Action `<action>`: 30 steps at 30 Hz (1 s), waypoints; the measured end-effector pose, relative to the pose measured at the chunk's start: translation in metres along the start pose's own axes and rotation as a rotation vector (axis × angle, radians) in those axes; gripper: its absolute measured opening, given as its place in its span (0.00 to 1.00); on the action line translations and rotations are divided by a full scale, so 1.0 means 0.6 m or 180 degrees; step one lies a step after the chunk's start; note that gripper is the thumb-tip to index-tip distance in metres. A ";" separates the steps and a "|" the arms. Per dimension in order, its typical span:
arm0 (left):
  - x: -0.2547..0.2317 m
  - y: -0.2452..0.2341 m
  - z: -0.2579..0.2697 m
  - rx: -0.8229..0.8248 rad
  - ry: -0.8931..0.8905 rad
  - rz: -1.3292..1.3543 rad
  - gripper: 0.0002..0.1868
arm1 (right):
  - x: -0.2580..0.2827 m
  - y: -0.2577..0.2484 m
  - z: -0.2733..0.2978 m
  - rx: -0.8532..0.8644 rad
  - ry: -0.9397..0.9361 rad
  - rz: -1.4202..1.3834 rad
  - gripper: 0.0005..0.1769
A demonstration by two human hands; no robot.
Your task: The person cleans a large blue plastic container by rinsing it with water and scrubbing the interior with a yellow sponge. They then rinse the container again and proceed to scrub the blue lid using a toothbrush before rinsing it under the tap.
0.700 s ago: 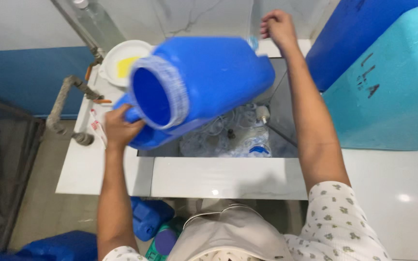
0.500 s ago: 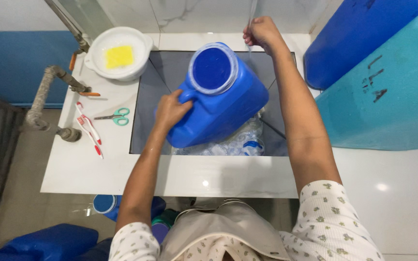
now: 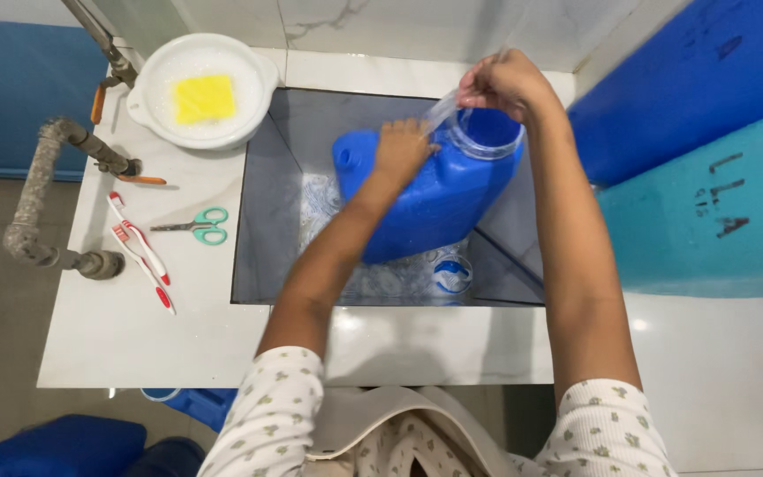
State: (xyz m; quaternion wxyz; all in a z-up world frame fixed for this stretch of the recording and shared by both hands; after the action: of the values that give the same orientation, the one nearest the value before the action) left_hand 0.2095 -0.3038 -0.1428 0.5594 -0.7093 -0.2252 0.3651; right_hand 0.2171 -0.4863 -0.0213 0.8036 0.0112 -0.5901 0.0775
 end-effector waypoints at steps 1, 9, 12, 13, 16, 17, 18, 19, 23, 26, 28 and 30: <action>-0.025 0.008 -0.004 -0.0871 0.0033 -0.0241 0.26 | 0.004 -0.002 0.007 -0.0031 -0.0073 -0.0156 0.09; -0.158 0.029 0.064 -0.1068 0.0640 -0.0446 0.24 | -0.028 -0.023 0.072 -0.0318 -0.0376 -0.0350 0.11; -0.152 -0.025 0.137 -0.0811 0.0642 0.0033 0.20 | -0.099 -0.058 0.136 -0.0697 0.0038 0.1636 0.21; -0.133 -0.044 0.163 -0.0700 0.0556 0.0288 0.19 | -0.125 -0.060 0.164 -0.0714 0.0191 0.2195 0.24; -0.066 -0.079 0.211 -0.0059 -0.0227 0.0632 0.21 | -0.193 0.006 0.240 -0.0364 -0.0523 0.1498 0.28; -0.048 -0.078 0.227 0.0211 -0.0585 0.0675 0.22 | -0.212 0.053 0.252 -0.0327 -0.0869 0.1225 0.30; -0.046 -0.088 0.245 -0.0281 -0.0328 0.0738 0.22 | -0.227 0.097 0.258 -0.0519 -0.1036 0.0920 0.28; -0.047 -0.093 0.266 -0.0771 -0.0066 0.0795 0.22 | -0.239 0.144 0.262 -0.0710 -0.1199 0.0612 0.26; -0.022 -0.075 0.316 -0.1262 0.0584 0.2310 0.19 | -0.253 0.318 0.273 -0.1191 -0.1404 0.1375 0.21; 0.019 -0.050 0.376 -0.1104 -0.0158 0.2915 0.12 | -0.245 0.406 0.284 -0.1400 -0.1763 0.1909 0.19; 0.021 -0.037 0.405 -0.1268 -0.0304 0.3146 0.12 | -0.243 0.440 0.295 -0.1604 -0.1786 0.2071 0.17; 0.016 -0.025 0.423 -0.1408 -0.0505 0.3263 0.12 | -0.234 0.441 0.300 -0.1445 -0.1965 0.2084 0.16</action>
State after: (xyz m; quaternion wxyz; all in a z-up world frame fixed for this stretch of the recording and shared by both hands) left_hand 0.0218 -0.1331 -0.1586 0.1299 -0.7987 0.0356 0.5864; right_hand -0.0309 -0.2604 -0.1197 0.5072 -0.3271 -0.7748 0.1882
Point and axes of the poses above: each hand's wrist, its own z-axis away from the middle knuckle, its own y-axis out of the palm, x = y × z, the point moved 4 cm from there along -z, towards the middle knuckle, and after that the axes turned 9 degrees about x, right-handed, at the moved point
